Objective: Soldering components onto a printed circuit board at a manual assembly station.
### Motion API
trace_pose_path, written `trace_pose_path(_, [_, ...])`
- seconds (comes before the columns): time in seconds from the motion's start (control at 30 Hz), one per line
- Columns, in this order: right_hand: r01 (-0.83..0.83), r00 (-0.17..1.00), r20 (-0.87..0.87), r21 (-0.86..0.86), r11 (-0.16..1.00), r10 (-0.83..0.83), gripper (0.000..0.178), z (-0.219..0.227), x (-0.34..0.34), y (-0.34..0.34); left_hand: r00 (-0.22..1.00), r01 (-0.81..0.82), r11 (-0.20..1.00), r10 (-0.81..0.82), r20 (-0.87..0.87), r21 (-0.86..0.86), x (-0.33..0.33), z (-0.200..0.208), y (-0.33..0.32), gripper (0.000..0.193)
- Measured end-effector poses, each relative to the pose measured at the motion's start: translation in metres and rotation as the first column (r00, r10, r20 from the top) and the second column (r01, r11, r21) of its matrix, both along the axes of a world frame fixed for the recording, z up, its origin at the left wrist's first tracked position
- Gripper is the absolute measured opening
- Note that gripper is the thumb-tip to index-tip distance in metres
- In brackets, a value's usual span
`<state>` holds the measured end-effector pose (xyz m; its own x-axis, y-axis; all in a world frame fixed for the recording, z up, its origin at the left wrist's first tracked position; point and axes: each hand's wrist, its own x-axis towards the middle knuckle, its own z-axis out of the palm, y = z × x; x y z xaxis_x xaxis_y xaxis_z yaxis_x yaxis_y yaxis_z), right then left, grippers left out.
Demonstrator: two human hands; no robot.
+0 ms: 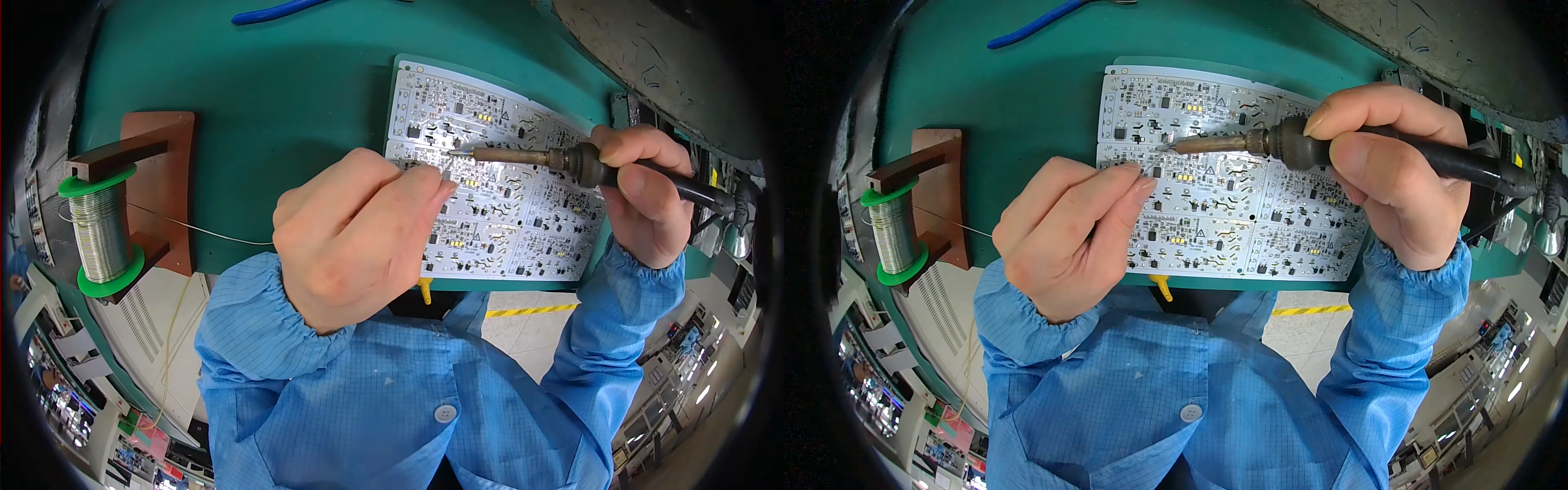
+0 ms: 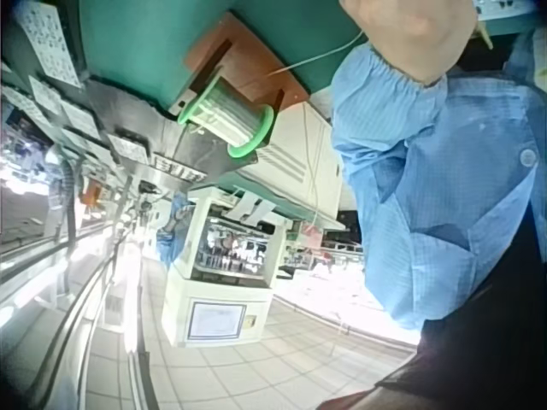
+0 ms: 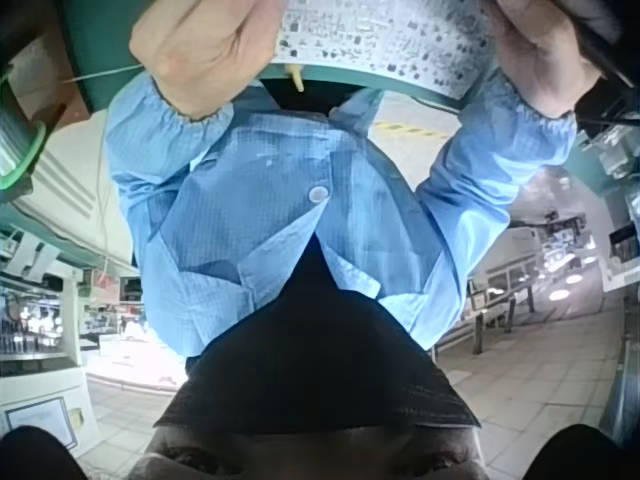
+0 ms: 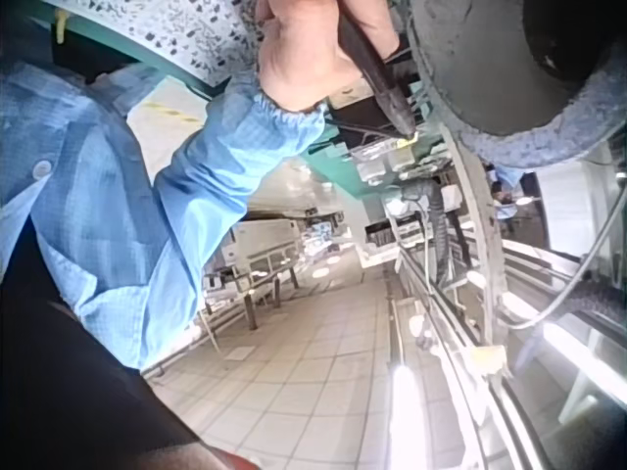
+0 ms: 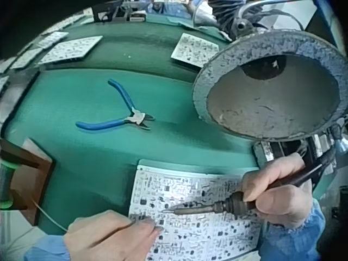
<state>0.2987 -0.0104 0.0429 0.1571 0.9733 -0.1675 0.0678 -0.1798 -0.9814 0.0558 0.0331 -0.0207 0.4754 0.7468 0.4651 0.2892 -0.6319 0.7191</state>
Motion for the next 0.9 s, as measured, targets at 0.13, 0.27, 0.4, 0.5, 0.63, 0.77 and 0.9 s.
trace_pose_path(0.13, [0.005, 1.0, -0.004, 0.006, 1.0, -0.005, 0.026, -0.001, -0.001, 0.0, 0.997, 0.003, 1.0, -0.003, 0.075, -0.008, -0.001, -0.003, -0.001, 0.021])
trace_pose_path(0.27, [0.032, 0.999, -0.012, -0.04, 0.999, -0.033, 0.026, 0.004, 0.001, 0.0, 0.997, 0.014, 1.0, -0.012, 0.082, -0.025, -0.001, -0.001, 0.0, 0.021])
trace_pose_path(0.4, [0.062, 0.998, 0.003, -0.031, 0.998, -0.062, 0.026, 0.001, 0.0, 0.0, 0.994, 0.014, 1.0, -0.012, 0.105, -0.024, -0.001, -0.003, -0.001, 0.021])
trace_pose_path(0.5, [-0.008, 1.0, -0.004, -0.001, 1.0, 0.008, 0.026, 0.0, 0.003, 0.0, 0.996, 0.009, 0.999, -0.006, 0.094, -0.032, 0.0, -0.002, 0.0, 0.021])
trace_pose_path(0.63, [0.034, 0.999, -0.022, 0.007, 0.999, -0.034, 0.026, 0.0, 0.0, -0.002, 0.994, 0.009, 0.999, -0.006, 0.109, -0.032, 0.0, -0.002, 0.0, 0.02])
trace_pose_path(0.77, [0.026, 0.998, -0.051, 0.0, 1.0, -0.026, 0.026, -0.005, 0.0, -0.002, 0.995, -0.007, 0.999, 0.011, 0.102, -0.042, -0.002, -0.002, 0.0, 0.02])
trace_pose_path(0.9, [0.022, 0.999, -0.037, 0.006, 1.0, -0.022, 0.026, -0.004, 0.002, -0.004, 0.993, -0.005, 0.999, 0.01, 0.116, -0.045, -0.002, -0.002, -0.001, 0.02])
